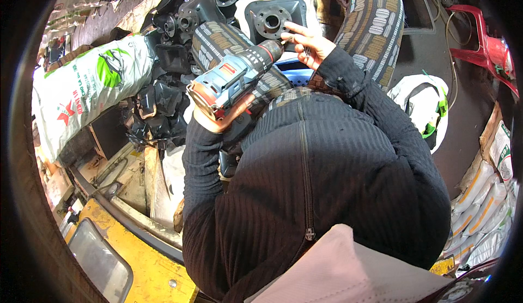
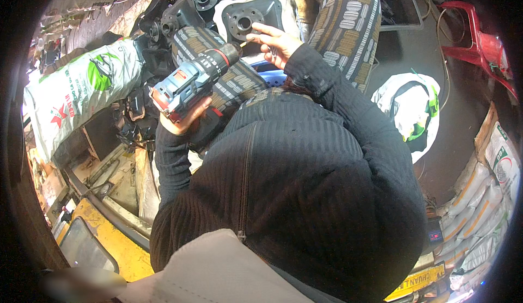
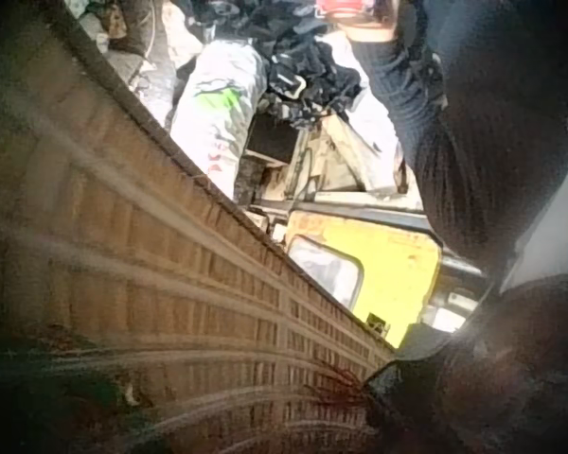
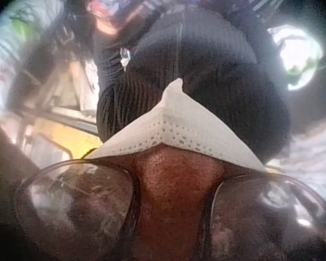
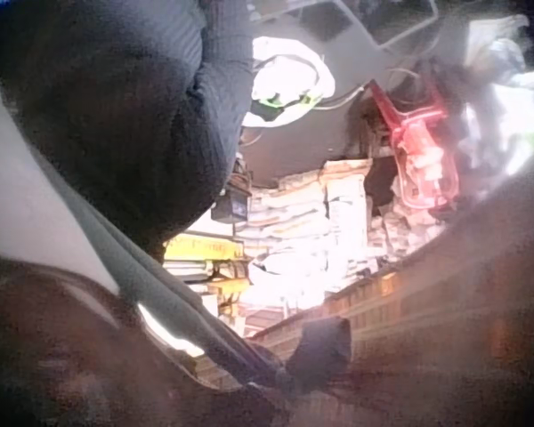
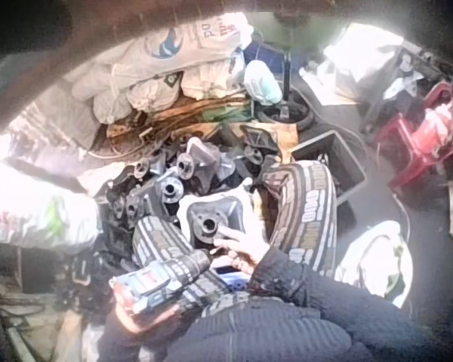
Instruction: The person uses a cordless drill to make holes in black plastic parts. They repeatedly position the drill, drill into the parts, and set them aside on a cluttered work surface.
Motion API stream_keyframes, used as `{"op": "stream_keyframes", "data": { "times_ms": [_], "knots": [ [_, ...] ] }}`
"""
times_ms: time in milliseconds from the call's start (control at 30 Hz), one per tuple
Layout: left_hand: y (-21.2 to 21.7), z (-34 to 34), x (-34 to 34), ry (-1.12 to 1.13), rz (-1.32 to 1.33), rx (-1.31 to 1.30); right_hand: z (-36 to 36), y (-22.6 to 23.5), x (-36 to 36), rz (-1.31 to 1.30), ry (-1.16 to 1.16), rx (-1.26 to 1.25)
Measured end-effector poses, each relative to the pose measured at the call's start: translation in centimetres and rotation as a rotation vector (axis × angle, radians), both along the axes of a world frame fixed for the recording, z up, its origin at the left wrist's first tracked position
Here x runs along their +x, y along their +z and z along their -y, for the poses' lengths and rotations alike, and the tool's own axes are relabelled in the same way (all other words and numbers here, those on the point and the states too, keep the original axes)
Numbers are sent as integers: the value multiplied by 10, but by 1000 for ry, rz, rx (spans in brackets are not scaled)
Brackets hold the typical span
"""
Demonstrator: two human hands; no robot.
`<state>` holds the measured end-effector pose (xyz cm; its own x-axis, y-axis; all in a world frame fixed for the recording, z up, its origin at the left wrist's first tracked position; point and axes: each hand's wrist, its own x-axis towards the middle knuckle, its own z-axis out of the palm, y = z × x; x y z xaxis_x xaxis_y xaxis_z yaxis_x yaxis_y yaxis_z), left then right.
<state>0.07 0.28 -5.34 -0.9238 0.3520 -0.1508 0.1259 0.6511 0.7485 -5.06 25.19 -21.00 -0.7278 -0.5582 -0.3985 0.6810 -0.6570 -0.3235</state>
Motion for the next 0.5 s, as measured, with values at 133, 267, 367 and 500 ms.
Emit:
{"op": "stream_keyframes", "data": {
  "times_ms": [133,267,367,500],
  "knots": [
    [-1,4,1,-185,-288,-73,-5,0,4,-78,63,-68],
    [-5,8,0,59,155,136,-10,1,5,-148,145,-154],
    [-5,14,-1,-188,-225,-1,-12,5,4,-184,220,-160],
    [3,20,2,118,348,184,-15,14,-1,-207,338,-119]
  ]
}}
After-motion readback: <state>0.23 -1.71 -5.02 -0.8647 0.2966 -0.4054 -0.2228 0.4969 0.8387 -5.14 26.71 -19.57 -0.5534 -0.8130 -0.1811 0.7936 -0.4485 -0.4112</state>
